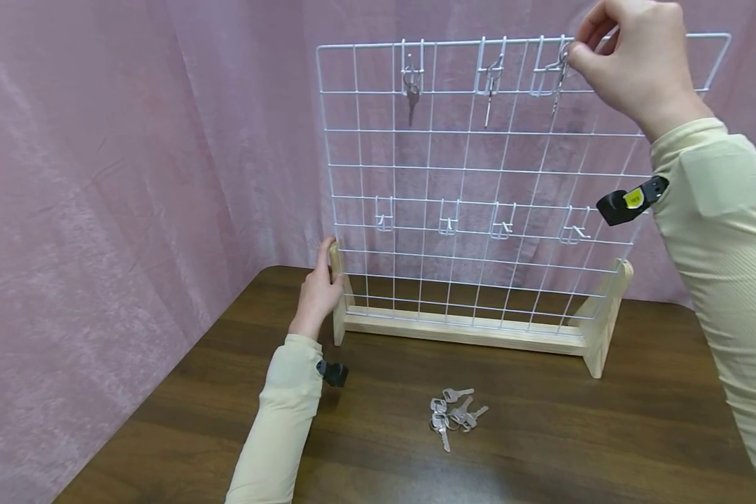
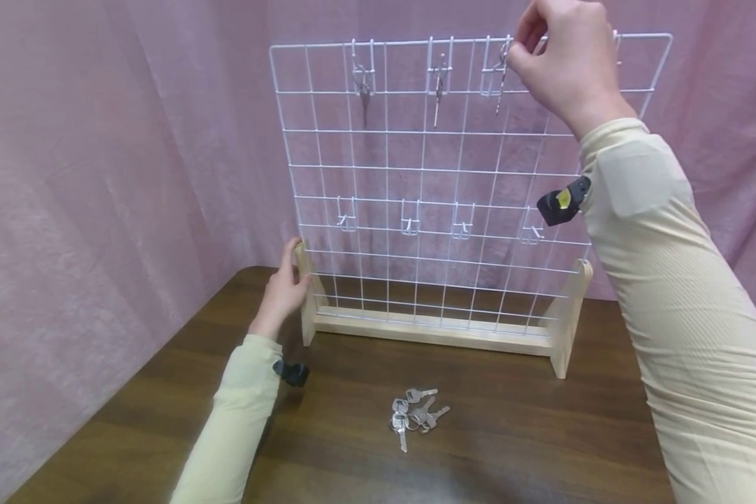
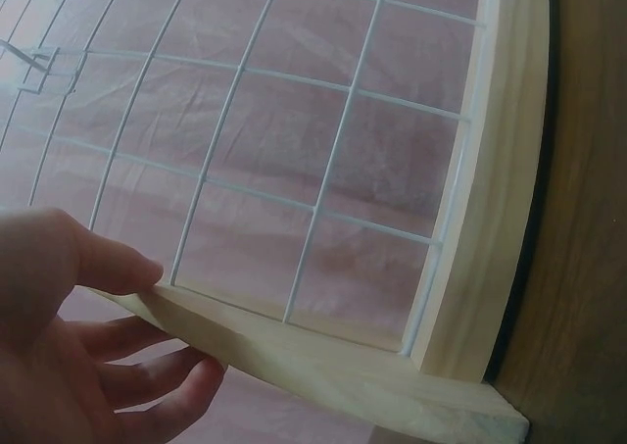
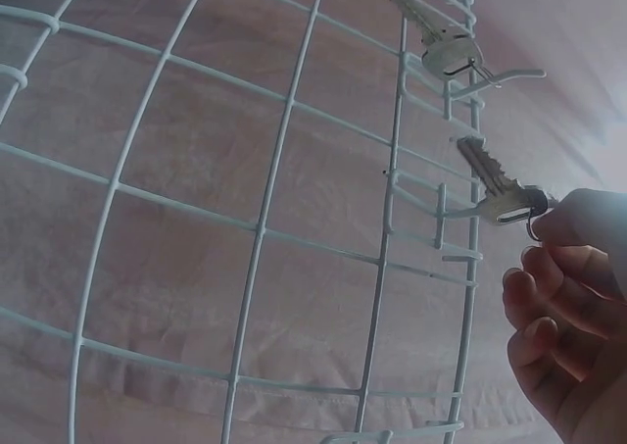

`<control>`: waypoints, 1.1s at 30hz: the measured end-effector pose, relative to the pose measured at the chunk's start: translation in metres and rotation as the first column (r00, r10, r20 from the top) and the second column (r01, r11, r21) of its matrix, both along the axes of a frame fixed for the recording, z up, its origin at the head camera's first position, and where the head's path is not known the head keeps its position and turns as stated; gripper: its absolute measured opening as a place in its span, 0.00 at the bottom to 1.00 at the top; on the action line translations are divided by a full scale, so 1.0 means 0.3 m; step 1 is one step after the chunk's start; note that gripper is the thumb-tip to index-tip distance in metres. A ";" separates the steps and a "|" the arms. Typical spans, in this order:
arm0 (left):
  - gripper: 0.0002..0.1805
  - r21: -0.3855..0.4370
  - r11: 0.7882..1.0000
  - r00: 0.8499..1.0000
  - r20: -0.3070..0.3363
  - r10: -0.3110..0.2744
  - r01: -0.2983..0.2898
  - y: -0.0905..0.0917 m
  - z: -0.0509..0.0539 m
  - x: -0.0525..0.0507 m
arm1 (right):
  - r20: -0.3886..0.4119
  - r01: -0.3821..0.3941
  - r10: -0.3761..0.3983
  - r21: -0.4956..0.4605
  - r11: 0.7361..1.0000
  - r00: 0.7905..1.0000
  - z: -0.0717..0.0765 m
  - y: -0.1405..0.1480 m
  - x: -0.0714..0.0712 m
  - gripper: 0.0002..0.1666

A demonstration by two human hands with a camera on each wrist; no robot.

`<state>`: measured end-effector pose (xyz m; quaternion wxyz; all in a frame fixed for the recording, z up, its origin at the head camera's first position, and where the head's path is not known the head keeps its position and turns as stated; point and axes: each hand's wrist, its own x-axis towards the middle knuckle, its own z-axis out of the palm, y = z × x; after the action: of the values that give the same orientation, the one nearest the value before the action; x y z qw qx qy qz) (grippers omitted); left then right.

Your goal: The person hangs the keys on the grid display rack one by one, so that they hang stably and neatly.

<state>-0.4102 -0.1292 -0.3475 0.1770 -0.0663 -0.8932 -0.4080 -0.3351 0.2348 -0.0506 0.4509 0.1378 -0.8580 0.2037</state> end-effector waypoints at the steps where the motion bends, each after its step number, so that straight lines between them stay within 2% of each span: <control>1: 0.40 -0.002 1.000 1.000 0.000 0.000 0.000 0.000 0.000 0.000 | 0.003 0.001 -0.001 0.000 1.000 1.000 0.000 0.000 -0.002 0.16; 9: 0.40 0.007 1.000 1.000 0.008 -0.007 0.007 -0.005 0.002 -0.005 | 0.017 -0.015 0.015 -0.005 1.000 1.000 0.005 -0.009 -0.020 0.16; 20: 0.39 0.004 1.000 1.000 0.009 -0.012 0.012 -0.001 0.008 -0.004 | 0.070 0.037 -0.034 -0.041 0.999 0.997 -0.049 0.005 -0.018 0.12; 26: 0.40 0.007 1.000 1.000 0.023 -0.016 0.016 -0.005 0.006 -0.006 | 0.085 0.072 -0.068 -0.054 0.996 0.994 -0.098 0.012 0.000 0.03; 33: 0.39 0.017 1.000 0.999 0.042 -0.003 0.002 -0.016 0.007 -0.011 | 0.078 0.060 -0.054 -0.071 0.996 0.995 -0.185 0.008 0.044 0.14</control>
<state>-0.4134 -0.1341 -0.3455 0.1584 -0.0573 -0.8931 -0.4171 -0.3219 0.2372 -0.1062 0.4283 0.0888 -0.8701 0.2272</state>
